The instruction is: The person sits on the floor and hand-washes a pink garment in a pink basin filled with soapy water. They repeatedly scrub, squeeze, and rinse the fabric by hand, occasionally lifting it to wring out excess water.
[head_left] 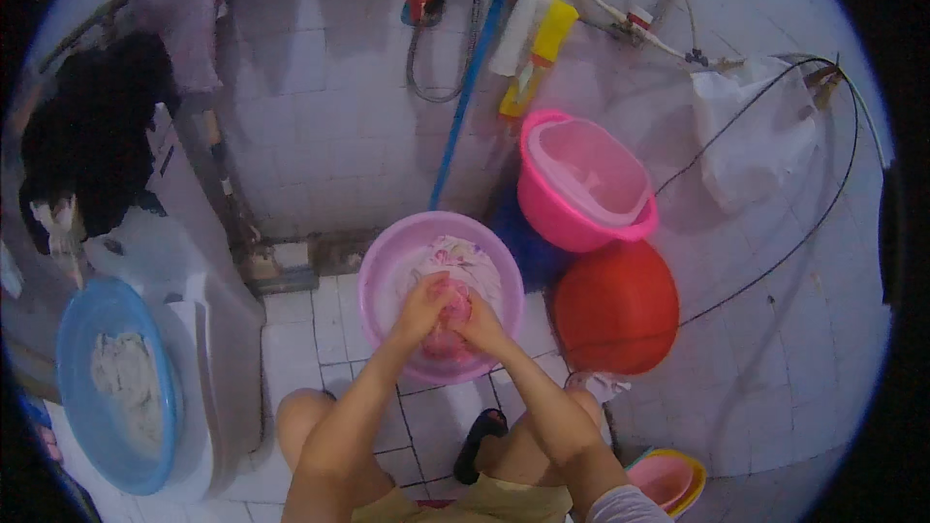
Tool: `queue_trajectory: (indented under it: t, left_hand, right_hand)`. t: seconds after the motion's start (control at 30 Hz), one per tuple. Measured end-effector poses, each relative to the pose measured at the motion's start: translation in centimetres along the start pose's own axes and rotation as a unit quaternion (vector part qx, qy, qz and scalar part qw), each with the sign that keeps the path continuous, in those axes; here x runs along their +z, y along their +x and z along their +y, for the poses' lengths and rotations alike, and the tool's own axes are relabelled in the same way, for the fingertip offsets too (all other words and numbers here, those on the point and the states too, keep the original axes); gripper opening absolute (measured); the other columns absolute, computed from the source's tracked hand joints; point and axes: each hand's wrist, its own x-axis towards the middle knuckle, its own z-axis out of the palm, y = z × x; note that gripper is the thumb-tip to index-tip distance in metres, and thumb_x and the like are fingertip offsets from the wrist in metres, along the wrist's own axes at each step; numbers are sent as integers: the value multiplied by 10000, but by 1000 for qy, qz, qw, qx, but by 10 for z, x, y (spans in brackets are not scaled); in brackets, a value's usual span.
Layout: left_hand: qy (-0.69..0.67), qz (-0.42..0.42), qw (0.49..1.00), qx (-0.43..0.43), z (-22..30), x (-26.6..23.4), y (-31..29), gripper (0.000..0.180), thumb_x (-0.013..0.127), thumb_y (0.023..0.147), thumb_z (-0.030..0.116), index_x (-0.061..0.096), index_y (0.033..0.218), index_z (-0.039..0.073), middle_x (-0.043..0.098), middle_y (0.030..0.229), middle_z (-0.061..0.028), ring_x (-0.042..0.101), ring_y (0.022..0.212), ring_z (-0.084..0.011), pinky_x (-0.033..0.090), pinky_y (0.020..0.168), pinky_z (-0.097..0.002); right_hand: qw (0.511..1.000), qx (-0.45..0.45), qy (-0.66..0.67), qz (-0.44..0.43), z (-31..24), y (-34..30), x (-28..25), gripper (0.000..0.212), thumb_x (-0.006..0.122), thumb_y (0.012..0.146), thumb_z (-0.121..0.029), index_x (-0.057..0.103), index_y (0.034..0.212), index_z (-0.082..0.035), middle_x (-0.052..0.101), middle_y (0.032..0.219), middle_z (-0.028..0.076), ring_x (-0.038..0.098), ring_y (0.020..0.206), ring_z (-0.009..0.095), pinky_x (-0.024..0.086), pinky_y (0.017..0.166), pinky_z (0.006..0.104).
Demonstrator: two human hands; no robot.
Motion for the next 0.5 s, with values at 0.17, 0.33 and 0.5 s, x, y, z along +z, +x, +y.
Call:
queue_trajectory:
  t: [0.17,0.33,0.5]
  left_hand:
    - [45,1,999,11,20,-10,-11,535,643,819,167,440,1306,73,516,1209,-129,506,1110,-258,402,954,-367]
    - [424,-49,899,96,-6,-24,-12,608,704,745,189,446,1284,79,472,1278,-166,425,1204,-348,319,1028,-409]
    - [321,7,947,21,-1,-25,-12,474,692,731,156,526,1159,39,580,1102,-171,549,1043,-326,426,893,-394]
  right_hand:
    - [998,12,5,60,1,10,-16,518,654,739,-125,509,1225,-17,597,1142,143,567,1058,233,442,909,337]
    - [992,-54,61,92,-8,11,-27,486,642,743,-96,525,1207,-12,606,1124,126,581,1027,226,446,903,336]
    - [962,8,251,104,-32,7,-49,499,634,715,-38,519,1200,-8,596,1089,77,570,1003,191,442,898,323]
